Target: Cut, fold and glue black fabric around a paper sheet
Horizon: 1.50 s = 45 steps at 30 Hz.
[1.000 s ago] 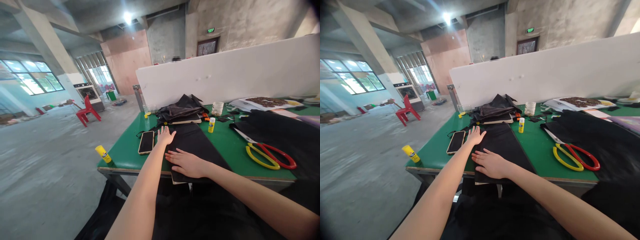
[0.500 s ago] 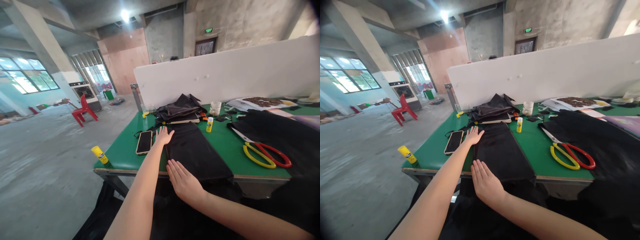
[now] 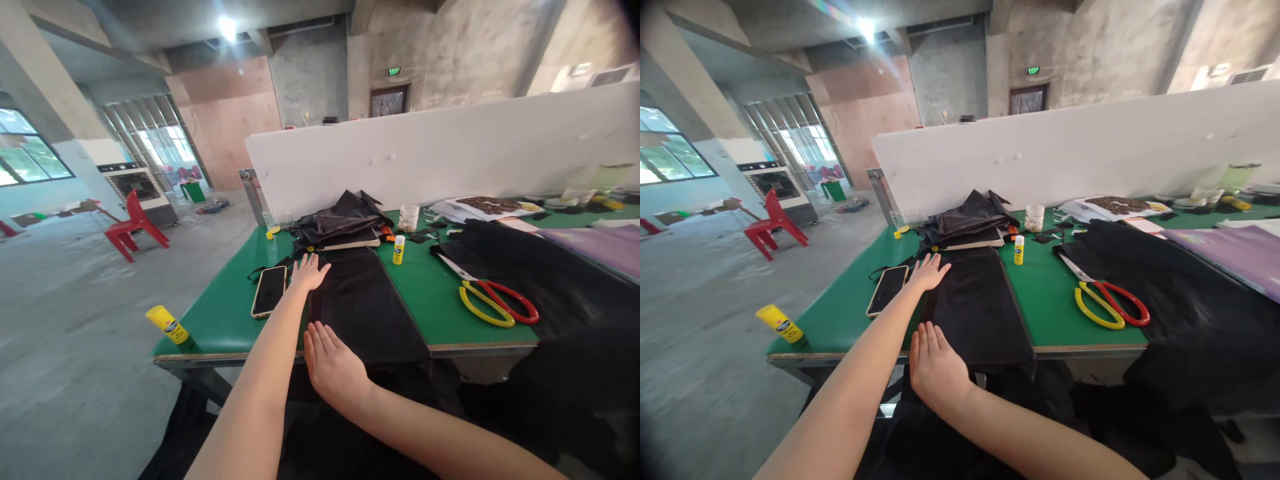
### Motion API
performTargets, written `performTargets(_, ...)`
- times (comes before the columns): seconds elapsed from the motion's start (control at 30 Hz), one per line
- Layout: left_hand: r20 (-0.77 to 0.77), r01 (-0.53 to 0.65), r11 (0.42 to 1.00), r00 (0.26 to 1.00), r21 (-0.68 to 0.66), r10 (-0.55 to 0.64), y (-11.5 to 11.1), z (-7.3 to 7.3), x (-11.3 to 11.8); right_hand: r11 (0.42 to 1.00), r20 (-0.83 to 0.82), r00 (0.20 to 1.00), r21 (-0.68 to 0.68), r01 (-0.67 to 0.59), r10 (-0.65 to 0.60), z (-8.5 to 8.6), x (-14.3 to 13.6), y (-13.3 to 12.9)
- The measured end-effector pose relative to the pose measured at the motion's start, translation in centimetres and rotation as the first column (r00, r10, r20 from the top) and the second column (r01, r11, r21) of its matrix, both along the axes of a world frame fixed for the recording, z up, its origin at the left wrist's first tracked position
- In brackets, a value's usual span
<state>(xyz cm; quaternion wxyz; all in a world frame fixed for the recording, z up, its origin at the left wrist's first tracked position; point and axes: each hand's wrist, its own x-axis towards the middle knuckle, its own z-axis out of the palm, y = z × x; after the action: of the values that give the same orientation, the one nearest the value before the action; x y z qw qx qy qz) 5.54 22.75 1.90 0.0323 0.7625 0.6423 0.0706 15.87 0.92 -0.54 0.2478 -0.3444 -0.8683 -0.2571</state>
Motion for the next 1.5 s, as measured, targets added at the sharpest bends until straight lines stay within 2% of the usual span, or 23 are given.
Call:
performTargets(0.1,0.0,0.001,1.0,1.0,0.012,-0.001,0.1,0.0,-0.2,0.995,0.008,1.0,-0.096,0.017,-0.016,0.0,-0.6,-0.1)
performTargets(0.17,0.004,-0.012,1.0,1.0,0.02,0.012,-0.1,0.1,-0.2,0.981,0.035,0.999,-0.196,-0.007,0.014,1.2,0.1,-0.6)
performTargets(0.23,0.012,-0.036,0.999,0.999,0.037,0.035,-0.6,0.3,-0.1,0.953,0.059,0.991,-0.288,-0.095,0.117,3.6,1.8,-1.4)
performTargets(0.3,0.026,-0.063,0.994,0.998,0.087,0.061,-1.1,0.8,0.1,0.881,0.023,0.953,-0.388,-0.271,0.303,6.9,4.7,-2.4)
performTargets(0.33,0.036,-0.077,0.989,0.997,0.125,0.073,-1.5,1.2,0.1,0.843,-0.04,0.94,-0.431,-0.322,0.339,8.6,6.6,-2.8)
performTargets(0.4,0.065,-0.102,0.971,0.994,0.214,0.091,-2.4,2.1,0.2,0.819,-0.213,0.954,-0.494,-0.291,0.21,11.3,10.8,-3.0)
performTargets(0.47,0.093,-0.109,0.95,0.992,0.291,0.085,-3.9,3.2,0.2,0.862,-0.403,0.915,-0.469,-0.194,-0.014,12.3,15.8,-2.4)
performTargets(0.53,0.107,-0.078,0.937,0.993,0.34,0.044,-6.3,4.2,0.2,0.882,-0.446,0.841,-0.465,0.077,-0.308,11.5,21.1,-1.0)
performTargets(0.57,0.105,-0.045,0.934,0.994,0.354,0.008,-7.9,4.6,0.3,0.856,-0.421,0.792,-0.461,0.232,-0.442,10.6,23.7,-0.3)
performTargets(0.6,0.097,-0.003,0.932,0.995,0.363,-0.035,-9.8,4.8,0.4,0.803,-0.363,0.748,-0.468,0.37,-0.556,9.4,26.2,0.5)
performTargets(0.63,0.082,0.069,0.926,0.991,0.372,-0.107,-12.0,4.9,0.6,0.756,-0.313,0.709,-0.449,0.476,-0.632,8.0,28.5,1.2)
performTargets(0.67,0.064,0.191,0.899,0.97,0.394,-0.235,-14.3,4.9,0.8,0.724,-0.272,0.684,-0.415,0.551,-0.676,6.5,30.6,1.8)
performTargets(0.73,0.001,0.357,0.84,0.92,0.408,-0.392,-18.7,4.5,1.2,0.707,-0.169,0.706,-0.379,0.598,-0.688,3.6,33.7,2.5)
performTargets(0.8,-0.08,0.445,0.789,0.886,0.424,-0.457,-22.3,3.6,1.5,0.709,-0.096,0.737,-0.377,0.596,-0.669,1.2,35.5,2.9)
performTargets(0.9,-0.168,0.482,0.76,0.873,0.436,-0.457,-24.7,2.0,1.5,0.694,-0.093,0.71,-0.33,0.64,-0.698,-0.9,36.3,3.3)
performTargets(0.97,-0.217,0.481,0.753,0.876,0.449,-0.43,-24.8,0.8,1.1,0.681,-0.077,0.699,-0.323,0.658,-0.711,-1.2,36.3,3.6)
performTargets(1.07,-0.268,0.493,0.731,0.87,0.472,-0.414,-24.3,-0.6,0.3,0.661,-0.038,0.694,-0.347,0.666,-0.719,-0.6,36.3,4.3)
performTargets(1.13,-0.279,0.494,0.708,0.869,0.505,-0.408,-24.3,-1.1,-0.4,0.585,0.012,0.651,-0.426,0.69,-0.759,0.2,36.4,4.9)
performTargets(1.2,-0.292,0.506,0.677,0.862,0.534,-0.414,-24.6,-1.3,-1.0,0.482,0.082,0.607,-0.528,0.699,-0.791,1.2,36.7,5.4)
performTargets(1.27,-0.315,0.541,0.644,0.84,0.542,-0.441,-24.9,-1.2,-1.4,0.42,0.132,0.603,-0.602,0.679,-0.786,2.1,36.9,6.0)
performTargets(1.4,-0.36,0.603,0.591,0.796,0.536,-0.487,-25.0,-0.9,-2.0,0.378,0.171,0.616,-0.656,0.653,-0.769,3.5,36.9,7.1)
performTargets(1.5,-0.372,0.627,0.552,0.776,0.55,-0.51,-24.3,-0.9,-2.5,0.344,0.182,0.574,-0.644,0.683,-0.799,4.1,36.4,7.2)
